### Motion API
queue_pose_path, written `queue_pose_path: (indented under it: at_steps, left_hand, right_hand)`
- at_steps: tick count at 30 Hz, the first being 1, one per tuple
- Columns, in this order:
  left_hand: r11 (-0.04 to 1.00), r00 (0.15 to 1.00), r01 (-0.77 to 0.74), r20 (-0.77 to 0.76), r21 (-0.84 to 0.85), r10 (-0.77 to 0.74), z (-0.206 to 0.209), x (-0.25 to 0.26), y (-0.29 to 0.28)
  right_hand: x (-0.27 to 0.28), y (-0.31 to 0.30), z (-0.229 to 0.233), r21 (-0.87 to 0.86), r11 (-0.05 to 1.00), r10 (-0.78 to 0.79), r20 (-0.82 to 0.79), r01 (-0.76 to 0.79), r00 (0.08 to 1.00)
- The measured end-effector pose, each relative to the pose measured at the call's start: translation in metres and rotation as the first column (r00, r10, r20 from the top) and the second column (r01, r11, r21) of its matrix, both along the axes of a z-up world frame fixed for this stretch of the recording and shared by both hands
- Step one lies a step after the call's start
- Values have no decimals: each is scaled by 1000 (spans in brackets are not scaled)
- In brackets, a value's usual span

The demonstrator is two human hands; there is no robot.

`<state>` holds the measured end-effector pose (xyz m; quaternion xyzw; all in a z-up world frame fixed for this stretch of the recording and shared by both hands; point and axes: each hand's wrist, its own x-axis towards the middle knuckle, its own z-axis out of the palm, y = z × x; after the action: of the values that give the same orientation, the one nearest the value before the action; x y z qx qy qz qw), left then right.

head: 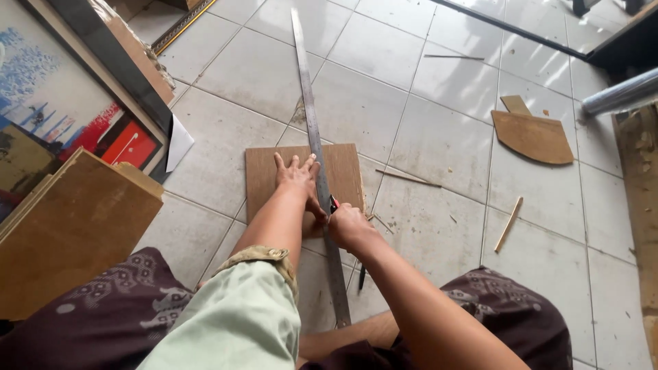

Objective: Measuring and cutting thin wood sheets using a metal ruler and a utility knife.

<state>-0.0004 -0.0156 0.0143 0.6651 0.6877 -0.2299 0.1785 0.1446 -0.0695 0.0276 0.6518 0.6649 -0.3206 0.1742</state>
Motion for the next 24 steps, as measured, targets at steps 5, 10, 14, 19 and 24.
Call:
queue_pose_path:
  at_steps: [5,10,14,19,24]
  left_hand:
    - [1000,999,24,-39,-11,-24,14,3,0]
    - [1000,996,16,-88,-27,-18,-4,3,8]
    - [998,997,16,-71,-57,-20,12,4,0]
    - [995,996,81,-39,64,-78,-46,-2,19]
    - [995,997,70,-32,66,-68,-48,-5,24]
  right_hand:
    - [27,-16,-29,3,999,-50,-26,50,998]
    - [46,-53,-43,-31,999,-11,-30,10,999]
    - [54,-69,-52,-24,1000,-15,-23,15,1000]
    - [85,-98,-36,55,998,-24,-175,34,984]
    - [84,-67,-4,114,990,108,-181,-88,978]
